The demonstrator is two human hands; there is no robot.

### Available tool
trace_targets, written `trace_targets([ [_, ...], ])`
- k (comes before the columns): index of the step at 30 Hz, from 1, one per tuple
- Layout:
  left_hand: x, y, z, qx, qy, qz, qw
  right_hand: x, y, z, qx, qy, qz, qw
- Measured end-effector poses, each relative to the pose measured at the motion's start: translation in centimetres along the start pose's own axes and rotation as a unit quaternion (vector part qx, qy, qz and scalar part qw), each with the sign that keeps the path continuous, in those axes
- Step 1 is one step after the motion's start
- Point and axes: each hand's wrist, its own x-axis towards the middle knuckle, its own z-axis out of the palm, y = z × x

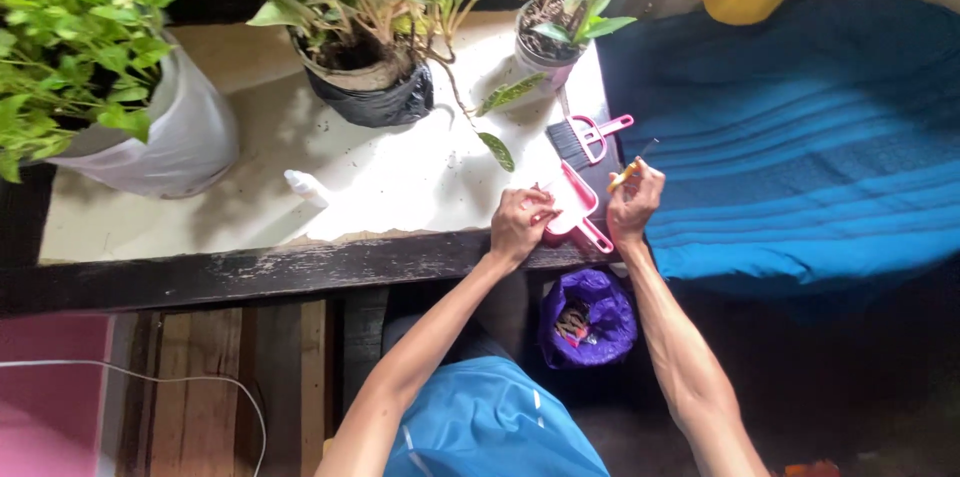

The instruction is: The person uses scissors to trim dead leaves from a potted plant on a table, then sweeps the cuttings into a dustpan and disposes of them. The person continues trimming additional leaves and collects the debris.

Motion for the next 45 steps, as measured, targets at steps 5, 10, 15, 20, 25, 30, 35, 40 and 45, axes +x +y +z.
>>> trace_targets([
  [5,0.2,0.4,1.4,0.074,-0.024,0.03,0.997,-0.1,-0.3,0.2,0.013,-0.026,0.004,1.0],
  [10,0.2,1.4,-0.1,0.082,-0.031,0.066,0.994,-0.1,0.2,0.5,0.015,-0.053,0.017,0.998],
  [15,-0.2,1.4,0.2,0.084,-0.002,0.123,0.989,0.5,-0.5,0.4,-0.01,-0.071,-0.004,0.997],
  [20,0.0,2.3,-1.2,0.014,0.009,0.12,0.993,0.5,-0.9,0.5,-0.012,-0.075,-0.003,0.997],
  [25,0.2,2.5,-2.5,-0.045,0.063,0.145,0.986,0.4,-0.8,0.6,-0.038,-0.078,-0.026,0.996],
  [30,-0.3,1.7,-3.3,-0.106,0.076,0.149,0.98,0.6,-1.8,0.5,-0.023,-0.077,-0.018,0.997],
  [35,-0.3,-1.8,-4.8,-0.076,0.09,0.137,0.984,0.6,-1.8,0.4,-0.011,-0.079,-0.019,0.997],
  [40,1.9,-9.1,-6.8,-0.047,0.121,0.121,0.984,0.8,-1.2,0.5,-0.019,-0.087,-0.024,0.996],
  [45,5.6,-15.7,-9.4,0.037,0.163,0.02,0.986,0.3,-0.4,0.2,-0.034,-0.099,-0.031,0.994],
])
